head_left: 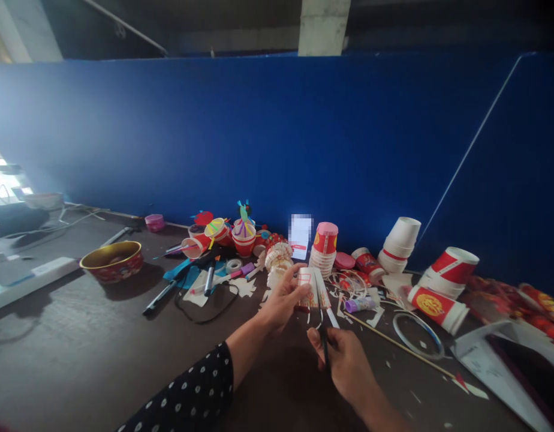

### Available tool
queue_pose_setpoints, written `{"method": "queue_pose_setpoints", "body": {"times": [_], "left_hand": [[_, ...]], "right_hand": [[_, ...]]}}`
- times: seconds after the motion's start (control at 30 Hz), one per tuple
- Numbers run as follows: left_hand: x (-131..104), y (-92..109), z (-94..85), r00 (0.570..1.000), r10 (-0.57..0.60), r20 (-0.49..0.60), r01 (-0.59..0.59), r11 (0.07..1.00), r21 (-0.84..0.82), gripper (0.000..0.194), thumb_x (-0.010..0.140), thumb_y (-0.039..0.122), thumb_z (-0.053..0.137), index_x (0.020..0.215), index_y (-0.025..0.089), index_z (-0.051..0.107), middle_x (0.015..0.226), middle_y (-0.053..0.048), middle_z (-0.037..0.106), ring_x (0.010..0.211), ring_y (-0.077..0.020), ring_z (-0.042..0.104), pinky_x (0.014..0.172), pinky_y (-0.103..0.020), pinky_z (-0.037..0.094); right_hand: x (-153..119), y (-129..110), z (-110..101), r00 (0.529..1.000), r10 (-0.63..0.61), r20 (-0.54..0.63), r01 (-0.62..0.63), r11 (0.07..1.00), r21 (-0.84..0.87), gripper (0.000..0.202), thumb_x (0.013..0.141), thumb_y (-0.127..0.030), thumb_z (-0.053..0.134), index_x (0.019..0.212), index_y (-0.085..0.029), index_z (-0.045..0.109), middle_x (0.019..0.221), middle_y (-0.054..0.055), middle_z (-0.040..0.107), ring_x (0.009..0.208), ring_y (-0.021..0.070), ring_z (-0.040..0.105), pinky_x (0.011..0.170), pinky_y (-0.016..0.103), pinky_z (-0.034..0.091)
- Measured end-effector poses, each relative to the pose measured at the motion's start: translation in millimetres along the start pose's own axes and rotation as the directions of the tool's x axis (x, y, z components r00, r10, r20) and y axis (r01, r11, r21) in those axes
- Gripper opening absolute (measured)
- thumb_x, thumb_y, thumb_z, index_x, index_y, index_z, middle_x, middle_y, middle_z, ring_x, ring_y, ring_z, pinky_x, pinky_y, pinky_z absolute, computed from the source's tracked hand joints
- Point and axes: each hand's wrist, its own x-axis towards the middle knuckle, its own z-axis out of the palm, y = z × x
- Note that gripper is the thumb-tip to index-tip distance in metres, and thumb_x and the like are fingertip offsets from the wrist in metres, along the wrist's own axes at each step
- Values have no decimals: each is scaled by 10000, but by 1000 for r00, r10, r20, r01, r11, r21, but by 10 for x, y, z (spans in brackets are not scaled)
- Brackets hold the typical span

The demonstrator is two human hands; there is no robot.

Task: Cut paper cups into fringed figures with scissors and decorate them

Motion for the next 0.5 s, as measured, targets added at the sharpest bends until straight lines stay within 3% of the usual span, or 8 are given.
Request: {"method": "queue_pose_setpoints", "body": {"times": [0.27,0.5], "left_hand": [[26,-73,-28,999,50,13,-50,999,17,555,729,322,584,1227,269,347,806,-15,577,654,-135,584,521,-212,438],[-7,-5,11,999,35,19,-36,999,16,524,745,317,562,1220,279,346,828,-14,565,667,-138,586,524,-214,441]], "right_hand": [[2,-54,-19,1000,29,9,-29,1000,-10,531,719,-624,423,429,-179,433,383,-33,406,392,90,359,406,220,259],[12,-27,-3,999,52,-6,-52,998,22,533,716,-619,442,408,-188,385,362,-36,399,373,84,353,405,223,254]]}}
